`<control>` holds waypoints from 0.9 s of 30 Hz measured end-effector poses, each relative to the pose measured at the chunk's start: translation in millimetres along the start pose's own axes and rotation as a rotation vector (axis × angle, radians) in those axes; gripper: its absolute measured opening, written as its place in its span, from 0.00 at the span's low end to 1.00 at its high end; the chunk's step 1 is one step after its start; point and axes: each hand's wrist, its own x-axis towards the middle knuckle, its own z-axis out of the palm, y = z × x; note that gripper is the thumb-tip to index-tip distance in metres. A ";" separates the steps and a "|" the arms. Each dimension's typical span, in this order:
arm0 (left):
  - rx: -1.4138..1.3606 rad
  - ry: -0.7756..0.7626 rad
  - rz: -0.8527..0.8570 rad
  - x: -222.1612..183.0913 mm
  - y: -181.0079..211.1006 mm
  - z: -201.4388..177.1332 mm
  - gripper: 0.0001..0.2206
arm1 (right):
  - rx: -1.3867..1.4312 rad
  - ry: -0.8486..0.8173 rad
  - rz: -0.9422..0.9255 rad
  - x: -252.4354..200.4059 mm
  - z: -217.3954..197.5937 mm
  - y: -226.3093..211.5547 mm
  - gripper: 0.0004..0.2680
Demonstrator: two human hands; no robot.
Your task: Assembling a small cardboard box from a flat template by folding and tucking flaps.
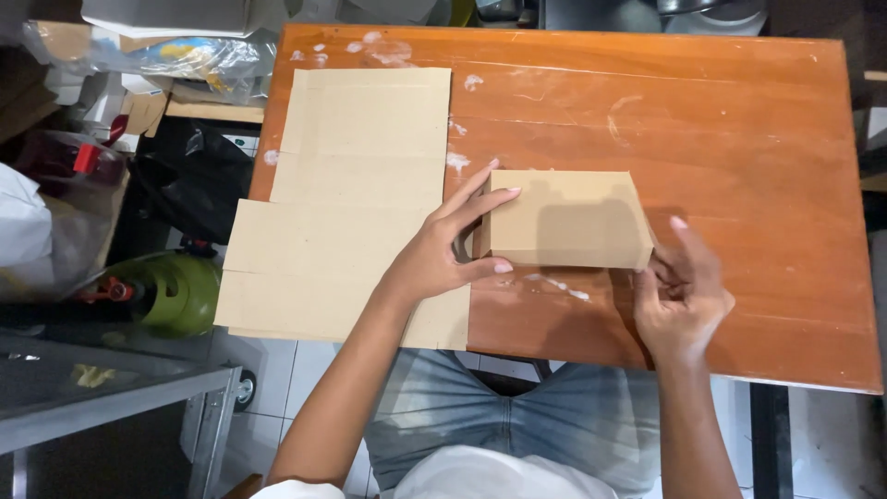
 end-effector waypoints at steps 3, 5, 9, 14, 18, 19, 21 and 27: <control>0.001 -0.004 0.028 0.3 -6.0 0.1 0.31 | -0.120 -0.008 -0.238 0.9 -0.8 10.7 0.12; -0.003 -0.008 0.022 0.0 -6.5 0.3 0.33 | -0.036 -0.037 -0.169 3.2 -4.3 0.0 0.12; 0.012 -0.037 0.024 -0.5 -12.3 -1.1 0.39 | 0.072 -0.073 -0.002 3.2 -10.1 3.5 0.12; 0.063 -0.044 0.039 -0.8 -15.6 0.4 0.40 | 0.186 -0.127 0.141 9.3 -12.3 -4.2 0.11; 0.157 0.016 0.014 -4.0 -10.8 3.6 0.33 | 0.351 -0.165 0.155 7.1 -13.4 -1.9 0.12; 0.159 0.018 0.012 -3.9 -11.5 4.5 0.33 | 0.354 -0.167 0.155 2.4 -13.6 3.4 0.12; 0.195 -0.004 0.058 -3.7 -13.0 5.4 0.33 | 0.325 -0.092 0.274 -6.2 -12.7 14.2 0.09; 0.110 -0.033 0.048 -2.6 -13.5 2.5 0.40 | 0.065 -0.260 0.029 10.8 -24.0 7.8 0.16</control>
